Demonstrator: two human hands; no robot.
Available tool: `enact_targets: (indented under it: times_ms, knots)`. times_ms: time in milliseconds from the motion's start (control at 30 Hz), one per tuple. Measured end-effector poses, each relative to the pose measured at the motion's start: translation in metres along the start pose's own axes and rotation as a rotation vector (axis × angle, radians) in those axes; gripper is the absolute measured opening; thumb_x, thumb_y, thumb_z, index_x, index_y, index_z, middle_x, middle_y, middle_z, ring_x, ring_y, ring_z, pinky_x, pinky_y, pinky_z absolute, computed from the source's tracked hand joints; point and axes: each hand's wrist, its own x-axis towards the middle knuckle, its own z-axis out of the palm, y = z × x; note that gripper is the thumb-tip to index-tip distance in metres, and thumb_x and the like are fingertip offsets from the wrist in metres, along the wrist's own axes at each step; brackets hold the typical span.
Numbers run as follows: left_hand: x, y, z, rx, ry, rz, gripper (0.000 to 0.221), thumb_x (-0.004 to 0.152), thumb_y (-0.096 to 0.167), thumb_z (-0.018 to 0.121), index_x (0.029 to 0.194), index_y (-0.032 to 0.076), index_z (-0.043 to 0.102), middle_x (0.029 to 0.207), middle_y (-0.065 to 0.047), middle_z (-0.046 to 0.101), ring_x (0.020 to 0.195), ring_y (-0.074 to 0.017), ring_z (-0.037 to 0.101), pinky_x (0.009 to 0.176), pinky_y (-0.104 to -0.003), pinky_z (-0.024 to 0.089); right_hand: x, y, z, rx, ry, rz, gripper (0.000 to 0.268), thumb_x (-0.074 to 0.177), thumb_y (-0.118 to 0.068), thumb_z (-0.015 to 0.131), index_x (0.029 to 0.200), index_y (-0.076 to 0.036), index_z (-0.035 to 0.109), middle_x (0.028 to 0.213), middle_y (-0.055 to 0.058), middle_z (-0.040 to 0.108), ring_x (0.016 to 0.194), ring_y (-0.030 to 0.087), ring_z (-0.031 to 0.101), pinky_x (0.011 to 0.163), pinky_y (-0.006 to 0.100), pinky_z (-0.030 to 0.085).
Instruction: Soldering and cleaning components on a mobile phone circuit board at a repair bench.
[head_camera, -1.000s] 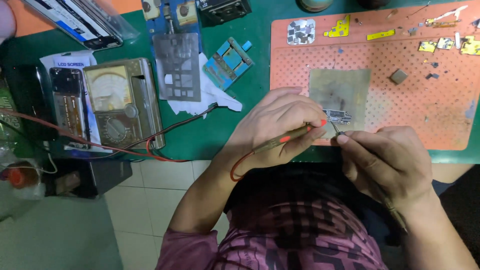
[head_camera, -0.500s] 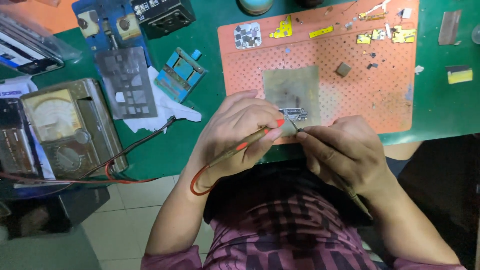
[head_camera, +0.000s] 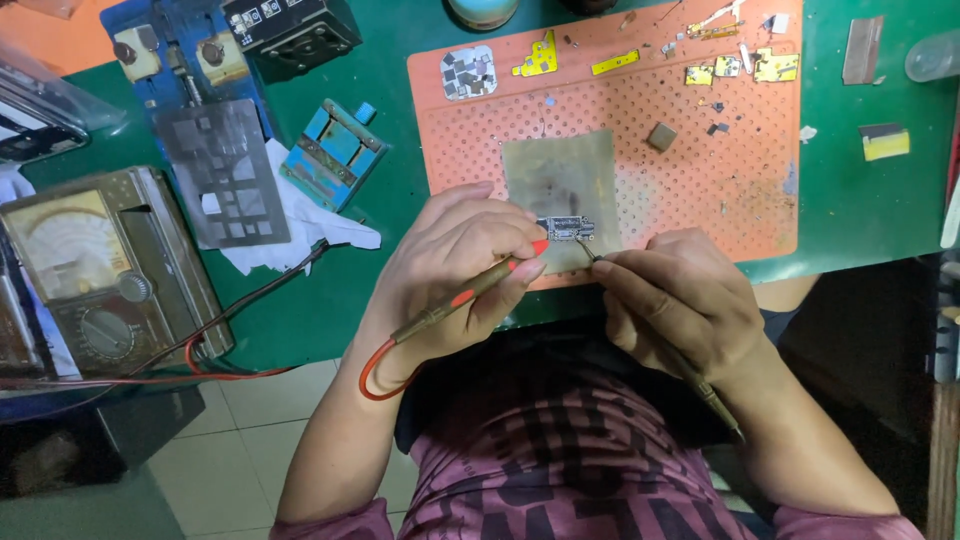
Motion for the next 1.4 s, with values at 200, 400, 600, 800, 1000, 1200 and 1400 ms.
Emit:
enact_targets:
  times_ms: [200,400,600,800,1000,1200,1400]
  knots:
    - [-0.001,0.0,0.0,0.01,-0.004,-0.005,0.021,0.09,0.021,0.037,0.083,0.005,0.047,0.085,-0.009,0.059,0.083,-0.0254,0.059,0.086,-0.042,0.041,-0.002,0.0,0.001,-0.004,0.004,0.005,0.016,0.083,-0.007,0.051,0.091,0.005,0.058,0.087,0.018,0.055,0.059,0.027,0.052,0.053,0.036,0.042]
    - [-0.001,-0.001,0.0,0.02,-0.001,0.008,0.018,0.089,0.02,0.04,0.084,0.005,0.048,0.086,-0.01,0.06,0.084,-0.0258,0.06,0.086,-0.041,0.041,0.0,0.001,0.001,-0.011,-0.001,-0.022,0.016,0.083,-0.007,0.051,0.091,0.006,0.058,0.087,0.018,0.055,0.059,0.027,0.052,0.052,0.036,0.042]
    - [0.0,0.005,-0.005,0.006,0.024,0.027,0.014,0.089,0.015,0.042,0.085,0.003,0.048,0.087,-0.011,0.059,0.083,-0.0254,0.059,0.086,-0.041,0.041,0.001,-0.002,0.001,-0.008,-0.011,0.009,0.016,0.083,-0.006,0.051,0.091,0.007,0.058,0.086,0.017,0.056,0.06,0.028,0.051,0.054,0.036,0.041]
    - [-0.002,0.005,-0.005,0.003,0.033,0.004,0.026,0.091,0.026,0.033,0.084,0.006,0.049,0.084,-0.007,0.059,0.084,-0.0206,0.059,0.086,-0.035,0.04,-0.006,0.0,0.006,0.149,-0.064,0.087,0.017,0.083,0.0,0.049,0.099,0.005,0.051,0.074,0.013,0.053,0.046,0.019,0.039,0.044,0.032,0.033]
    - [-0.005,0.004,-0.006,0.001,0.018,-0.005,0.02,0.09,0.023,0.039,0.088,0.006,0.049,0.088,-0.005,0.059,0.088,-0.0196,0.059,0.089,-0.035,0.039,-0.005,-0.005,0.005,0.097,-0.018,0.098,0.016,0.083,-0.001,0.049,0.094,0.008,0.056,0.083,0.018,0.056,0.058,0.025,0.05,0.053,0.035,0.04]
    - [-0.005,0.004,-0.006,-0.009,0.002,-0.004,0.024,0.091,0.026,0.035,0.087,0.007,0.049,0.087,-0.006,0.058,0.088,-0.0202,0.058,0.089,-0.035,0.039,-0.011,-0.002,0.005,0.039,-0.015,0.07,0.014,0.083,0.0,0.051,0.096,0.005,0.057,0.086,0.016,0.056,0.063,0.024,0.052,0.061,0.036,0.043]
    - [-0.001,0.003,-0.006,-0.021,0.008,0.047,0.013,0.089,0.014,0.041,0.086,0.003,0.047,0.089,-0.011,0.058,0.085,-0.0241,0.057,0.085,-0.037,0.04,-0.001,-0.004,-0.001,0.026,-0.048,0.043,0.018,0.083,-0.005,0.051,0.098,0.005,0.055,0.087,0.015,0.056,0.064,0.025,0.053,0.058,0.036,0.042]
